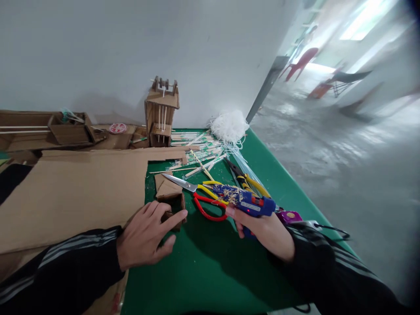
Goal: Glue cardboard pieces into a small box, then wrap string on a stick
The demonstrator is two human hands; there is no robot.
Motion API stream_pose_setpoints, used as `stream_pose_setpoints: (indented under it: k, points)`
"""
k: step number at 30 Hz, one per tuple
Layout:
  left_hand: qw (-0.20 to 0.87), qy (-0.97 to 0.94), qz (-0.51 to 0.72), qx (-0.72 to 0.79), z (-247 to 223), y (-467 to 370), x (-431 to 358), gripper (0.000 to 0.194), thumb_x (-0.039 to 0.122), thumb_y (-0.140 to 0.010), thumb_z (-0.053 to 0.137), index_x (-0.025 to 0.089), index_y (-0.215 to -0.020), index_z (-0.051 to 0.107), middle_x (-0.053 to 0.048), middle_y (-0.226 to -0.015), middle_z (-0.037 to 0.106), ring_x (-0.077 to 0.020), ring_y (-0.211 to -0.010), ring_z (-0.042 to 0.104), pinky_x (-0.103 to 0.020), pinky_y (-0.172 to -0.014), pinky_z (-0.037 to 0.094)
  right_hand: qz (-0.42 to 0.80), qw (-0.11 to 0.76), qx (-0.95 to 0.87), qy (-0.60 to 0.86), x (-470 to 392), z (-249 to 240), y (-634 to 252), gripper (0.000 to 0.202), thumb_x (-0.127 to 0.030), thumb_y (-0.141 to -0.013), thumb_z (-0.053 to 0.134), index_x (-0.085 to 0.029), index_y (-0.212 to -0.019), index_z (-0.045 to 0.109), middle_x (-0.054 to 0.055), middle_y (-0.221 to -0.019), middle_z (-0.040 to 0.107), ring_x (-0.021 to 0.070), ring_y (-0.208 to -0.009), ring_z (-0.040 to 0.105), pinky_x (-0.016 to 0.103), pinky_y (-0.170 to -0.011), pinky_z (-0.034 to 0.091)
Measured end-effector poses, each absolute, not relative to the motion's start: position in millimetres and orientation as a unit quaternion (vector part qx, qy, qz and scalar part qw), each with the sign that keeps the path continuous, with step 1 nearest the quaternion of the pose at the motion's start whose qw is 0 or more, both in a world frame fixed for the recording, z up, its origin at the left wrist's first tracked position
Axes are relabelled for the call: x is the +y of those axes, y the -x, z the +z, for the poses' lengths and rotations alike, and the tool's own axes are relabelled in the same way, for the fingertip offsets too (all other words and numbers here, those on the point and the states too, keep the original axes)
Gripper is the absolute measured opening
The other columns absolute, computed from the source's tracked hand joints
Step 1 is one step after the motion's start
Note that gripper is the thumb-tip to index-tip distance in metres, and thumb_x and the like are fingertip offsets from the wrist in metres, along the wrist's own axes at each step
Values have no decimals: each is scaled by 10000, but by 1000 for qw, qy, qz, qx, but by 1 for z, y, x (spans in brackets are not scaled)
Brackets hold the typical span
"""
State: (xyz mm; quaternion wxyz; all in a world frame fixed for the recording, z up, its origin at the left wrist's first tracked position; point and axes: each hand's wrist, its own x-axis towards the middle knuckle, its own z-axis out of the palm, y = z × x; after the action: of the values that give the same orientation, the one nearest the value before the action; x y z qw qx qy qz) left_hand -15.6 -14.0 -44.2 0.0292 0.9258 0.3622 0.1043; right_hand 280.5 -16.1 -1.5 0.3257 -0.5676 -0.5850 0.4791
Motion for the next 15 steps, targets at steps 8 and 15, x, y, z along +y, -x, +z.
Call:
stream_pose_setpoints:
  k: [8,15]
  points:
    - [5,-938,40,345,-32,28,-20,600,-10,-860,394,271,-1388,361,-74,-1086,591,-254,-986,538,-356,-785,480,474,311,-591,575,-14,-2,-278,452,-532,-813,636,-200,-535,507,1,-453,548,145,-436,539,288,-478,432]
    - [120,-926,33,357,-23,24,-26,569,75,-910,402,304,-1422,307,-46,-1061,602,-215,-884,585,-327,-742,479,492,299,-579,577,-15,-4,-273,407,-527,-783,658,-207,-577,512,-11,-471,538,143,-452,524,282,-464,441]
